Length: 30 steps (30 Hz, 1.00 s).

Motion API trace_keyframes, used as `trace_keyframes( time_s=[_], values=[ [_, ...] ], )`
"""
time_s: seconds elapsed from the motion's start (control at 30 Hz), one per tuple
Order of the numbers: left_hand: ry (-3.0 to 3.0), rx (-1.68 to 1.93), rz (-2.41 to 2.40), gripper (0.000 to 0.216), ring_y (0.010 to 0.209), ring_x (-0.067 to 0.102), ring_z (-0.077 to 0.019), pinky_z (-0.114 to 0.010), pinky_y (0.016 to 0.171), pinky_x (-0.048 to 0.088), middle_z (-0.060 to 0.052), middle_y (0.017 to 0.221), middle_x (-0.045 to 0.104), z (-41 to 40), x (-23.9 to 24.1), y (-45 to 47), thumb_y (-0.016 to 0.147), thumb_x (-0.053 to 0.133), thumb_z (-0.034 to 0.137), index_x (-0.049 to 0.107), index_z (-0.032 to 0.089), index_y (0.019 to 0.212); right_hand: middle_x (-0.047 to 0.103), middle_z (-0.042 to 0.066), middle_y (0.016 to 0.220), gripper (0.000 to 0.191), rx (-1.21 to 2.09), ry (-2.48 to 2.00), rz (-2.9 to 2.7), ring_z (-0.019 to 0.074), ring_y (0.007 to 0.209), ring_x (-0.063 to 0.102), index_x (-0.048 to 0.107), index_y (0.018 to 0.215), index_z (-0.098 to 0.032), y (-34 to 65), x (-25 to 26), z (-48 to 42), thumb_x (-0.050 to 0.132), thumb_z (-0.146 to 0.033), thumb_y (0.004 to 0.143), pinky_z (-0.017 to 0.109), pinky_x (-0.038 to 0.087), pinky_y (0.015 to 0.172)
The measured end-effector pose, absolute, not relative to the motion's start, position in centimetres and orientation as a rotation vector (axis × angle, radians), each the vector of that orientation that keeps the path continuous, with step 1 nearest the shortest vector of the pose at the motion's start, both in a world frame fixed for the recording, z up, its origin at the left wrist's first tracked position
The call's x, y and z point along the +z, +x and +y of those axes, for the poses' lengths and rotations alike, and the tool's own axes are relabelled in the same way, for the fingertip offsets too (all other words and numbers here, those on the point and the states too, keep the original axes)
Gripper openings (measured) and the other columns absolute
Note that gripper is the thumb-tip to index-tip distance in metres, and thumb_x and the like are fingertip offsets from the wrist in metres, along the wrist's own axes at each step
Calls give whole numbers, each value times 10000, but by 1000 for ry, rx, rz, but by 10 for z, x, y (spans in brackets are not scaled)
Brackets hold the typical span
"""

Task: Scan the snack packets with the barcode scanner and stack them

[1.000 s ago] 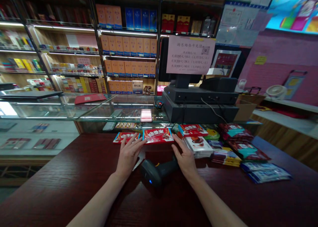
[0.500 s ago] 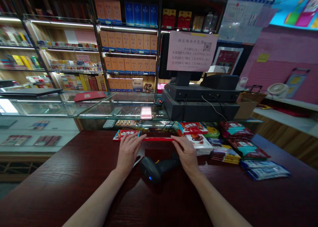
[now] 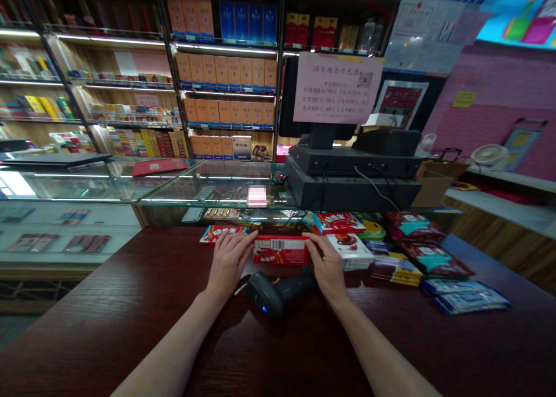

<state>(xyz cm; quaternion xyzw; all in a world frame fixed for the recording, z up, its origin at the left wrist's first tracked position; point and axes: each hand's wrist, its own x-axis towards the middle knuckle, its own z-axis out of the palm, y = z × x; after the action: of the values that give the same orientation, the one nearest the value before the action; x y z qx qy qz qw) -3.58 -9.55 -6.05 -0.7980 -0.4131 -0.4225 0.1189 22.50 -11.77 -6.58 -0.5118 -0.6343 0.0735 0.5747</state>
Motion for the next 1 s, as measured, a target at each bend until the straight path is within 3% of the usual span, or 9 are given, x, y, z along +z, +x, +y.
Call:
trace_keyframes(
  time_s=[0.1, 0.2, 0.4, 0.57, 0.83, 1.0],
  values=[
    [-2459, -1129, -1160, 491, 1191, 562, -226, -479, 1145, 343, -59, 1265, 643, -93, -61, -39, 983, 519, 325, 436, 292, 1466, 719, 68, 1082, 300, 230, -1207, -1426, 244, 1020, 649, 706, 1096, -237, 227, -64, -117, 516, -434, 973, 397, 488, 931],
    [-2588, -1002, -1136, 762, 1300, 495, -279, -518, 1163, 331, -100, 1382, 558, -91, -62, -41, 908, 630, 398, 250, 282, 1559, 721, 71, 1078, 319, 254, -1220, -1394, 249, 1012, 651, 711, 1086, -236, 228, -63, -116, 515, -454, 962, 404, 486, 930],
    [-2650, -880, -1160, 953, 1423, 385, -321, -580, 1209, 231, -140, 1495, 448, -92, -63, -40, 871, 648, 312, 28, 270, 1594, 726, 81, 1078, 335, 269, -1231, -1373, 252, 1003, 651, 718, 1073, -225, 225, -63, -115, 517, -466, 954, 407, 487, 930],
    [-2617, -866, -1183, 920, 1427, 390, -317, -577, 1206, 243, -137, 1494, 457, -93, -63, -39, 880, 618, 270, 33, 272, 1590, 732, 81, 1079, 336, 280, -1236, -1370, 255, 1010, 655, 723, 1061, -218, 223, -61, -115, 520, -463, 954, 407, 487, 932],
    [-2557, -890, -1195, 862, 1404, 422, -296, -550, 1225, 223, -116, 1447, 507, -92, -61, -41, 857, 691, 379, 199, 272, 1557, 744, 81, 1072, 334, 305, -1230, -1380, 264, 1012, 660, 729, 1038, -227, 220, -59, -117, 522, -473, 946, 416, 491, 928],
    [-2557, -856, -1167, 848, 1412, 406, -290, -559, 1235, 184, -111, 1480, 491, -92, -60, -40, 871, 676, 367, 193, 267, 1561, 747, 86, 1027, 337, 308, -1245, -1376, 266, 983, 666, 725, 1011, -214, 218, -59, -117, 513, -465, 938, 407, 499, 899]
  ],
)
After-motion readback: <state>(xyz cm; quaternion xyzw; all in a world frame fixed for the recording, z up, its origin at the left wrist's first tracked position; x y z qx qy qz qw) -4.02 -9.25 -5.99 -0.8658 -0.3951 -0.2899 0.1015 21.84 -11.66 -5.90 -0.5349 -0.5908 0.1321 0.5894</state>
